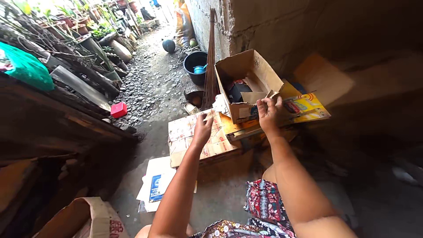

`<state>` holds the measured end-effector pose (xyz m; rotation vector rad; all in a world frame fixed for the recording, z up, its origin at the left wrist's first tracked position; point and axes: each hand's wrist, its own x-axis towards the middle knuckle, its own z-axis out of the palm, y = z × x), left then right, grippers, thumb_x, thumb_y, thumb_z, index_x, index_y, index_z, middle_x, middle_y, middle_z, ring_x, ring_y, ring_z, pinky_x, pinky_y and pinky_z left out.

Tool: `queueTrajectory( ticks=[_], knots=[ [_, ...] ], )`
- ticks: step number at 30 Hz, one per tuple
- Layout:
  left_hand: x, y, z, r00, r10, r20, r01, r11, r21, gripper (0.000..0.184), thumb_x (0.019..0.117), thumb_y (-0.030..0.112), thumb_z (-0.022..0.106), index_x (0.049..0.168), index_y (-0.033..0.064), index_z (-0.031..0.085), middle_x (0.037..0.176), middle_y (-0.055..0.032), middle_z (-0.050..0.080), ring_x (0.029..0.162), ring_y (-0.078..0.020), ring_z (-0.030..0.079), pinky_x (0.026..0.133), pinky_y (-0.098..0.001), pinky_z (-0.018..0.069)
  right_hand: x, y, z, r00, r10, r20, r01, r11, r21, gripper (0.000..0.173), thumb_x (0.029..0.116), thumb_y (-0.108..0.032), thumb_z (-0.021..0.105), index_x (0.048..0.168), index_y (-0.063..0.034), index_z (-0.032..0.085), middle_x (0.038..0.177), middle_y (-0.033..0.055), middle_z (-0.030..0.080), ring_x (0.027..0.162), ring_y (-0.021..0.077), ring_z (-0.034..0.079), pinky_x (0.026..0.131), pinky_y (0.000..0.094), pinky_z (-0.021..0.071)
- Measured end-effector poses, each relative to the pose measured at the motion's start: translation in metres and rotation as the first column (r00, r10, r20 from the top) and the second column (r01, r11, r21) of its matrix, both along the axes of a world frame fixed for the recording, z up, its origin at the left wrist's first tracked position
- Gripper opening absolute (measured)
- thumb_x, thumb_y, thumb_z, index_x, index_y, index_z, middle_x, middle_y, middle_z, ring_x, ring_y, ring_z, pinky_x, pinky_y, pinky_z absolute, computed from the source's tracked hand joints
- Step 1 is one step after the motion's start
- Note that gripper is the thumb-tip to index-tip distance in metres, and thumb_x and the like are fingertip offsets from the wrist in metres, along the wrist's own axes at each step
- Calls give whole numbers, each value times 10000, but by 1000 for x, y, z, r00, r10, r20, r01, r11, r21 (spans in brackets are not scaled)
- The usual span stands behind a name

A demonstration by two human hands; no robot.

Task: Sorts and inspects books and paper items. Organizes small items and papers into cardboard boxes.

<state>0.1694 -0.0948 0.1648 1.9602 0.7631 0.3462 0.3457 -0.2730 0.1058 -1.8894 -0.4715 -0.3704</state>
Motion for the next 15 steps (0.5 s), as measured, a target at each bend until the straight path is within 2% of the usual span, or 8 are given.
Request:
queueTrajectory(
  ticks=[2, 4, 5, 6, 8, 10, 13, 15],
  knots=[
    [38, -15, 13, 999, 9, 32, -7, 998, -55, 587, 1078, 407, 495, 1490, 0, 401, 1407, -239, 557, 1232, -334, 598, 1010, -518, 497, -6, -2, 5, 999, -30, -21, 29, 998, -48, 520, 1028, -522, 539, 1114, -30, 685, 1546, 349, 318, 1417, 499, 372, 1095, 614, 402],
    [68, -22, 18, 997, 78, 26, -75, 991, -107, 688, 1054, 511, 504, 1507, 13, 365, 1271, -247, 616, 1069, -336, 637, 901, -511, 520, -11, -5, 7, 998, -43, -39, 41, 997, -66, 512, 1022, -508, 562, 1046, -14, 692, 1513, 338, 356, 1380, 482, 415, 1058, 610, 431],
    [80, -22, 18, 994, 111, 6, -109, 984, -137, 741, 1037, 555, 510, 1519, 19, 343, 1236, -261, 614, 1031, -356, 640, 874, -527, 527, -12, -8, 6, 998, -46, -44, 43, 997, -65, 509, 1018, -496, 578, 1022, -1, 698, 1502, 337, 370, 1377, 486, 413, 1060, 618, 422],
    [89, -20, 18, 991, 135, -24, -137, 975, -175, 790, 1019, 582, 529, 1533, 21, 313, 1267, -285, 599, 1058, -390, 648, 884, -555, 539, -13, -12, 5, 998, -42, -50, 38, 997, -66, 499, 1009, -480, 607, 996, 11, 695, 1494, 334, 376, 1373, 487, 410, 1061, 621, 411],
    [98, -14, 13, 986, 138, -91, -156, 958, -242, 853, 991, 593, 574, 1560, 40, 262, 1335, -309, 566, 1118, -430, 645, 895, -582, 547, -14, -18, 2, 998, -23, -53, 19, 997, -80, 470, 984, -451, 661, 925, 16, 670, 1462, 320, 386, 1346, 467, 432, 1040, 583, 449],
    [100, -7, 2, 991, 62, -122, -94, 956, -279, 765, 1016, 493, 568, 1572, 66, 262, 1347, -295, 569, 1099, -423, 658, 860, -571, 564, -14, -24, -3, 1000, 1, -29, -3, 997, -73, 438, 956, -399, 715, 865, 25, 658, 1434, 324, 408, 1305, 450, 479, 1004, 551, 493],
    [90, -12, -6, 996, -27, -82, 3, 959, -285, 471, 1047, 244, 460, 1478, 69, 386, 1166, -229, 642, 931, -327, 688, 746, -494, 588, -19, -27, -4, 999, 51, 12, -50, 996, -79, 388, 935, -345, 744, 838, 20, 656, 1439, 326, 408, 1298, 451, 492, 986, 545, 511],
    [72, -17, -10, 999, -41, -31, 33, 974, -224, 443, 1054, 213, 429, 1473, 77, 398, 1112, -205, 660, 887, -292, 689, 728, -476, 585, -24, -26, -4, 996, 80, 46, -77, 995, -67, 357, 936, -338, 729, 846, 3, 673, 1440, 335, 411, 1314, 453, 486, 988, 544, 514]
  ],
)
